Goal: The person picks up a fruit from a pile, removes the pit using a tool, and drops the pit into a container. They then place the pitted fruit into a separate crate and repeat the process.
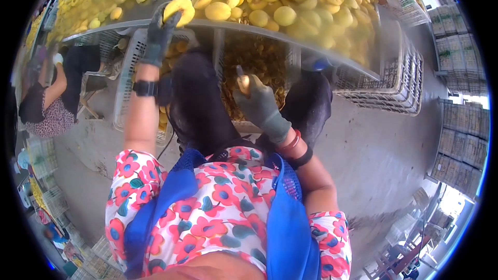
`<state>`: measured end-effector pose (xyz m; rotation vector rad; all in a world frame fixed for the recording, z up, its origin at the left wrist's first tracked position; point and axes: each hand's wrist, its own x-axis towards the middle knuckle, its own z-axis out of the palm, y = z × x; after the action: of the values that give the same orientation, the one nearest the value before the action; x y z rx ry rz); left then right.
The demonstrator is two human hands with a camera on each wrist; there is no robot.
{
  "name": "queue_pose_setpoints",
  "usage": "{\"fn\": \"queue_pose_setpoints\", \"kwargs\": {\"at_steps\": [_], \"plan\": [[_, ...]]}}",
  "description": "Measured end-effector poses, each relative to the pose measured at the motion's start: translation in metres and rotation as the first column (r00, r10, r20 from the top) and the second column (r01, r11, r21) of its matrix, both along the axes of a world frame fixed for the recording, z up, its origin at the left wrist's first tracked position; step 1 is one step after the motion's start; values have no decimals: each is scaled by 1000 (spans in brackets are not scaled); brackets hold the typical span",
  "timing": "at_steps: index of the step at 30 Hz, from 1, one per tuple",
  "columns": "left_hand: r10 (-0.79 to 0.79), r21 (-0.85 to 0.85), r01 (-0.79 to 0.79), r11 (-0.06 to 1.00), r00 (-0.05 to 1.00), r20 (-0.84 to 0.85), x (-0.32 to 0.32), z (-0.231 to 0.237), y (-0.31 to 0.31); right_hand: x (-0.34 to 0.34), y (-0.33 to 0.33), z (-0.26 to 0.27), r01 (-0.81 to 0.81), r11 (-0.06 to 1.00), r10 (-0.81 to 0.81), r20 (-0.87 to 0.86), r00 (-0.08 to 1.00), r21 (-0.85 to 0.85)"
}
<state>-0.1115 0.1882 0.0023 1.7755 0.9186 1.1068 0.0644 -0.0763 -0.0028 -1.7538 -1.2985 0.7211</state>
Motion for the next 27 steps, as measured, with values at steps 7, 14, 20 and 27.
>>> {"fn": "queue_pose_setpoints", "kwargs": {"at_steps": [7,14,20,27], "plan": [[-218,-80,237,968,957,191,24,24,-125,-20,19,32,-90,941,51,129,990,325],[-222,53,216,975,961,167,41,28,-168,-20,2,30,-7,953,-39,143,989,304],[-226,167,200,965,961,159,51,23,-173,-17,0,23,-125,931,157,-67,985,343],[-303,-148,388,910,864,402,44,23,-178,5,-14,46,-511,859,83,-970,228,-46]]}}
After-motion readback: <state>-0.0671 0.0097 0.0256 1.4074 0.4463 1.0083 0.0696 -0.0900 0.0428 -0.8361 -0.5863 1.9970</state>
